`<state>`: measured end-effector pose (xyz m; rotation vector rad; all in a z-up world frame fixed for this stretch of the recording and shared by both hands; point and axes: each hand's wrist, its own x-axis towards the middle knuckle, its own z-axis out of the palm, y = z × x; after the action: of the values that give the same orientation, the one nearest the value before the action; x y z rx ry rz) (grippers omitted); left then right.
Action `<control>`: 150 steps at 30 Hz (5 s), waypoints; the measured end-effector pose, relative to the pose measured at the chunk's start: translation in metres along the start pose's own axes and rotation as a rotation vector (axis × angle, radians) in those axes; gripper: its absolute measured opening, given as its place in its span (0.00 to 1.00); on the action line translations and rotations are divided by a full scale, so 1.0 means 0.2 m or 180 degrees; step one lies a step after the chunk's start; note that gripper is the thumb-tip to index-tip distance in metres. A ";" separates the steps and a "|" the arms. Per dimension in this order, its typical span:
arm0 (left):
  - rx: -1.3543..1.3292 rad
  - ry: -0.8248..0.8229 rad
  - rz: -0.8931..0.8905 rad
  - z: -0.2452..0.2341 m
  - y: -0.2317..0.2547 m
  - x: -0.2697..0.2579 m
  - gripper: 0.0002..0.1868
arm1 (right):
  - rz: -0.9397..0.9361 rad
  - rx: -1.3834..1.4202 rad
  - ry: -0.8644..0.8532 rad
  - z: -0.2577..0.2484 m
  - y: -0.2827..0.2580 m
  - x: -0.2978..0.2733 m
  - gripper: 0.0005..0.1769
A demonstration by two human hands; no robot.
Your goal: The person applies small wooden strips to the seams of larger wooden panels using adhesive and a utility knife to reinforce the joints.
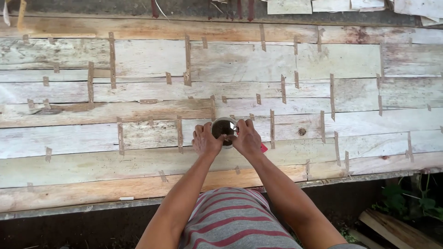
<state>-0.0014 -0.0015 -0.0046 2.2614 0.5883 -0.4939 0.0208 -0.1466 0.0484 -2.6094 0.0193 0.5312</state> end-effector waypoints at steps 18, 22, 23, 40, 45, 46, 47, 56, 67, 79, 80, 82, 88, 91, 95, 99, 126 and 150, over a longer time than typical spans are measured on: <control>-0.0309 0.0036 -0.0270 0.08 -0.08 0.01 0.33 | -0.0203 0.0269 0.0166 0.13 0.14 -0.01 0.19; -0.0204 0.0132 -0.0356 0.16 -0.11 0.00 0.34 | -0.0139 0.0067 0.0021 0.11 0.15 0.02 0.19; -0.0233 0.0200 -0.0419 0.18 -0.12 0.01 0.33 | -0.0151 0.0133 -0.0036 0.09 0.15 0.01 0.20; -0.1343 0.0850 -0.0471 0.26 -0.16 -0.16 0.18 | -0.1857 -0.0719 0.0410 0.64 0.53 0.29 0.13; -0.1303 0.1094 -0.0302 0.22 -0.22 -0.10 0.13 | -0.1914 -0.0999 0.0150 0.43 0.45 0.20 0.11; -0.1321 0.1082 -0.0280 0.22 -0.20 -0.11 0.13 | -0.1902 -0.1020 0.0169 0.40 0.42 0.19 0.11; -0.1307 0.1187 -0.0233 0.21 -0.19 -0.11 0.12 | -0.1813 -0.1078 0.0096 0.37 0.40 0.18 0.08; -0.2153 0.0811 -0.0116 0.13 -0.01 -0.12 0.16 | -0.0953 0.0755 0.0837 0.22 0.30 0.09 0.07; -0.3047 0.0222 -0.0385 0.29 0.33 -0.09 0.12 | -0.1285 0.0310 0.1611 0.04 0.45 -0.01 0.11; -0.3281 -0.0085 -0.0243 0.67 0.84 -0.12 0.05 | 0.0631 0.3983 0.0298 -0.33 0.88 0.13 0.11; -0.3319 -0.0066 -0.0274 0.73 0.92 -0.11 0.06 | 0.0588 0.4020 0.0325 -0.39 0.95 0.16 0.09; -0.3348 -0.0040 -0.0320 0.86 1.08 -0.09 0.06 | 0.0556 0.4062 0.0338 -0.49 1.10 0.25 0.08; -0.3194 0.0120 0.0063 1.22 1.46 0.16 0.07 | 0.0499 0.3900 0.0273 -0.77 1.61 0.63 0.06; -0.1853 0.0848 0.0924 1.23 1.64 0.38 0.14 | 0.0482 0.3838 0.0432 -0.96 1.81 0.88 0.05; -0.0093 0.0650 0.1383 1.07 1.89 0.63 0.28 | 0.0507 0.3600 0.0623 -1.22 1.87 1.20 0.06; 0.1581 0.0014 0.1171 1.07 1.99 1.00 0.33 | 0.0589 0.3568 0.0696 -1.40 1.79 1.54 0.05; 0.1652 0.0451 0.2192 1.22 1.80 1.53 0.33 | -0.0153 0.0390 -0.0738 -1.36 1.59 2.16 0.06; 0.1569 0.0518 0.2225 1.21 1.80 1.52 0.33 | -0.0342 -0.0255 -0.0442 -1.19 1.56 2.20 0.10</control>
<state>0.4036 -0.3256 -0.1159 2.7807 -0.3050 -0.0997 0.4827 -0.4971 -0.0620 -2.6264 -0.1900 0.6858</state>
